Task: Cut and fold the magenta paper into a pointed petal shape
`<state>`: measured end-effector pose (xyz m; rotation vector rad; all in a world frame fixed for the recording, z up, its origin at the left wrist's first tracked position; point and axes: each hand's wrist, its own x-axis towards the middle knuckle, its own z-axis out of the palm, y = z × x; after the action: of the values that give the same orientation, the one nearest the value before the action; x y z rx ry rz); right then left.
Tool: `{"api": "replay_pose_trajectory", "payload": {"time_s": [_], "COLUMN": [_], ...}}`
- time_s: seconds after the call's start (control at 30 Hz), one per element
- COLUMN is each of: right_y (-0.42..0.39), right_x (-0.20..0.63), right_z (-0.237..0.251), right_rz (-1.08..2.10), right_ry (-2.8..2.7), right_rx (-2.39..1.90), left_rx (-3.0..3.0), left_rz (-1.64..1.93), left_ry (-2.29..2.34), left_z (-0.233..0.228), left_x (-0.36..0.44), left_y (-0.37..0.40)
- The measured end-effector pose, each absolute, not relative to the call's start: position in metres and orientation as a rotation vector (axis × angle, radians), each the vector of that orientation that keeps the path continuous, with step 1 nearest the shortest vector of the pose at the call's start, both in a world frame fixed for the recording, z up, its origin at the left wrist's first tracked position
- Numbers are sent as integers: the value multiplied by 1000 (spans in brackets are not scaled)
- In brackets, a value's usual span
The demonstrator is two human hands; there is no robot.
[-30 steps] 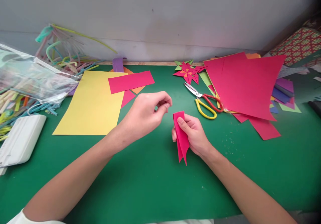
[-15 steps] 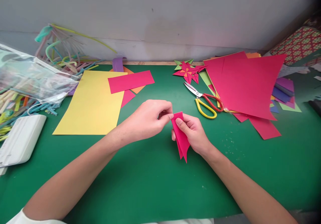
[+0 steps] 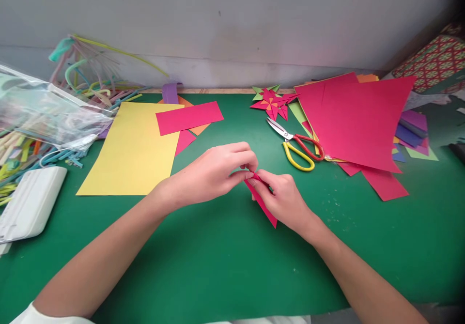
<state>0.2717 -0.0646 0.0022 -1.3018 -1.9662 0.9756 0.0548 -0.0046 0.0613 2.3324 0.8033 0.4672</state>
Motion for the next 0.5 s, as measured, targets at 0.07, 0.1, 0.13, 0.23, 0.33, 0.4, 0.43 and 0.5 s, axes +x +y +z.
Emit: {"api": "replay_pose_trajectory", "payload": {"time_s": [0.07, 0.1, 0.13, 0.23, 0.33, 0.4, 0.43, 0.5], "right_y": [-66, -66, -66, -65, -63, -63, -63, -62], "right_x": [274, 275, 276, 279, 281, 282, 282, 283], "right_z": [3, 3, 3, 1, 0, 1, 2, 4], "right_rz": [814, 740, 668, 447, 212, 101, 65, 14], "right_ry": [-2079, -2127, -2171, -2275, -2350, -2387, -2399, -2417], "right_rx": [-1335, -1347, -1354, -1353, -1338, -1319, -1309, -1291], "left_rx": [2369, 2386, 2404, 2459, 2522, 2571, 2592, 2619], "left_rz": [478, 481, 488, 540, 626, 701, 742, 812], "left_ry": [774, 767, 769, 798, 772, 736, 725, 708], "left_z": [57, 55, 53, 43, 32, 27, 24, 22], "left_x": [57, 58, 59, 61, 64, 65, 66, 65], "left_y": [-5, -6, -6, -8, -9, -10, -10, -9]}}
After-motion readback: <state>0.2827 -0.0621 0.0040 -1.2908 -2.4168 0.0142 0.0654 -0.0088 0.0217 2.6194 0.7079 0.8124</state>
